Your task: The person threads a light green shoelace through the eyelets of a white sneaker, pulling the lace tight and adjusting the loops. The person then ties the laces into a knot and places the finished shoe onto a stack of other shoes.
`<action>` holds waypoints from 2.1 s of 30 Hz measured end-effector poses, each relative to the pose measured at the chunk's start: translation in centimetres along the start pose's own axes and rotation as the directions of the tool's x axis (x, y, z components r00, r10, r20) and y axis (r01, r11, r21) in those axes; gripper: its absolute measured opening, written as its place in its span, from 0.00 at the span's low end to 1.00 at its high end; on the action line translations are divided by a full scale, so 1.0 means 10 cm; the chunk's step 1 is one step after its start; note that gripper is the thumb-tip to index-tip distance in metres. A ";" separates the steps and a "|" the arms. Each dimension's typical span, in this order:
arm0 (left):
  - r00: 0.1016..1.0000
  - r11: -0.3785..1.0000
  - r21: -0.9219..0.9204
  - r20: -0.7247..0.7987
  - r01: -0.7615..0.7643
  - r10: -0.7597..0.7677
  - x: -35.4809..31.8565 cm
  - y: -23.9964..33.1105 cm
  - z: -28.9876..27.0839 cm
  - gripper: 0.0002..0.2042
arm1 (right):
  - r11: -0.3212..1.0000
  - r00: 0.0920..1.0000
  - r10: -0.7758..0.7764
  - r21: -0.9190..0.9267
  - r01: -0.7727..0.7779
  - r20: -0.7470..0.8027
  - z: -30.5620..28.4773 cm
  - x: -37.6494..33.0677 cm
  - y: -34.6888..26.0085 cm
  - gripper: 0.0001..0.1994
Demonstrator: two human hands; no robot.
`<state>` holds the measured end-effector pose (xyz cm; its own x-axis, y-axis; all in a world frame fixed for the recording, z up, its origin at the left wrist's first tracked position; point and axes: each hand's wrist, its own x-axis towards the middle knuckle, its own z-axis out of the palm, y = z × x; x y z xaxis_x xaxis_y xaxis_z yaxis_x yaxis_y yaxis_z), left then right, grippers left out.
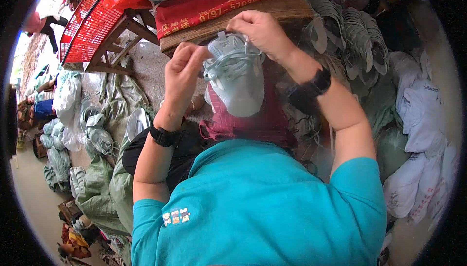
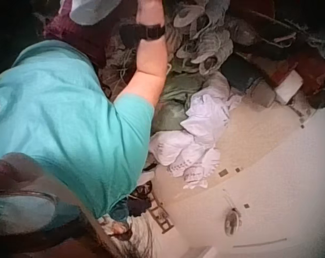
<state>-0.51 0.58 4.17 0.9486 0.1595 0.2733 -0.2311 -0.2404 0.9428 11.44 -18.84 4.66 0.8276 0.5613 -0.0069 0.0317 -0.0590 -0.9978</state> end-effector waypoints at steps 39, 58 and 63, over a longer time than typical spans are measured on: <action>0.839 0.458 0.749 0.237 -0.479 0.489 0.07 0.49 -0.33 0.09 | 0.964 0.946 -0.261 -0.010 0.264 -0.193 0.19 -0.65 0.41 0.18; 0.991 0.937 0.324 0.017 -0.133 0.135 -0.10 -0.19 0.36 0.36 | 0.885 0.903 -0.409 -0.299 0.357 -0.133 0.21 -0.40 0.26 0.22; 0.989 0.945 0.297 -0.011 -0.140 0.150 -0.17 -0.50 0.52 0.38 | 0.877 0.891 -0.425 -0.319 0.360 -0.161 0.11 -0.45 0.69 0.27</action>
<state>0.16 -3.43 -2.00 0.9006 0.1325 0.4140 -0.2871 -0.5335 0.7956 7.33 -20.84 -2.26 0.8141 0.3920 0.4284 0.5048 -0.1131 -0.8558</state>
